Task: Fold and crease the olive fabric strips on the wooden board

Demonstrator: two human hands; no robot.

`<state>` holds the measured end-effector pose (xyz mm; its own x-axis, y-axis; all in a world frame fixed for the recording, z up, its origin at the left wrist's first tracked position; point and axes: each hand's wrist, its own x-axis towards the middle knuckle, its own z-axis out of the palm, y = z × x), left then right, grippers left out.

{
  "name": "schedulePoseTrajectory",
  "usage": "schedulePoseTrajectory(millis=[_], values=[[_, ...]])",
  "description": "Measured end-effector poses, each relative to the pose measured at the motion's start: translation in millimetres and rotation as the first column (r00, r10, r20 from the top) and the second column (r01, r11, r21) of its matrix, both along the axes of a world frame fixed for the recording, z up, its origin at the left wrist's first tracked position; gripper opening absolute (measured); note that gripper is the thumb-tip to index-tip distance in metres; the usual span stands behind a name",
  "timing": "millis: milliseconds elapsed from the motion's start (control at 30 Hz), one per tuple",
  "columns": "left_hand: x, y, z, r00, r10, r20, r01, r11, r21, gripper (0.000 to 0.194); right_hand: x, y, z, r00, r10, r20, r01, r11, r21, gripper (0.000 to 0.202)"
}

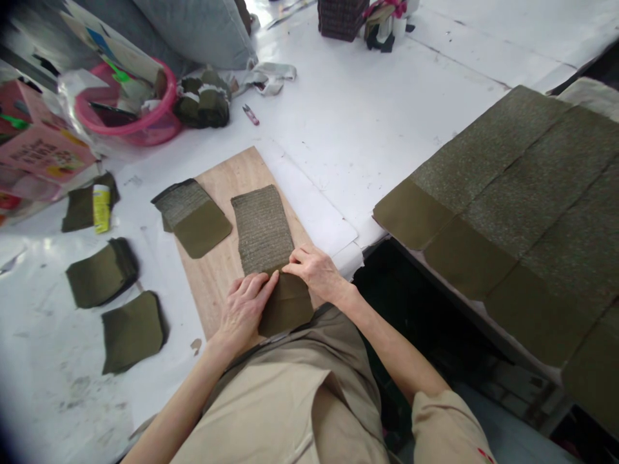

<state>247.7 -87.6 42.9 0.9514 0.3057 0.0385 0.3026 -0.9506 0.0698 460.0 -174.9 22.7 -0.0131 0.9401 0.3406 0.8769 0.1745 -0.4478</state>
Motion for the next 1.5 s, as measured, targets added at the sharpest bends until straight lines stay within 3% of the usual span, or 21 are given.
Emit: schedulePoseTrajectory(millis=[200, 633, 967, 1200, 1500], values=[[8, 3, 6.0, 0.998, -0.006, -0.07, 0.004, 1.0, -0.027, 0.055, 5, -2, -1.1, 1.0, 0.008, 0.006, -0.008, 1.0, -0.013, 0.017], [10, 1, -1.6, 1.0, 0.006, 0.006, -0.005, 1.0, -0.03, 0.052, 12, -2, -0.6, 1.0, 0.019, -0.022, -0.019, 1.0, -0.018, 0.014], [18, 3, 5.6, 0.996, -0.018, -0.089, 0.011, 0.997, -0.078, 0.055, 16, -3, 1.5, 0.997, 0.08, 0.013, -0.08, 0.997, -0.013, 0.016], [19, 3, 4.2, 0.994, -0.017, -0.11, 0.009, 0.998, -0.07, 0.056, 16, -4, -1.8, 0.999, 0.024, -0.045, -0.023, 1.0, 0.003, 0.013], [23, 2, 9.4, 0.991, -0.004, -0.135, -0.003, 0.998, -0.055, 0.056, 18, -6, -1.7, 0.998, 0.055, 0.038, -0.054, 0.998, -0.028, 0.018]])
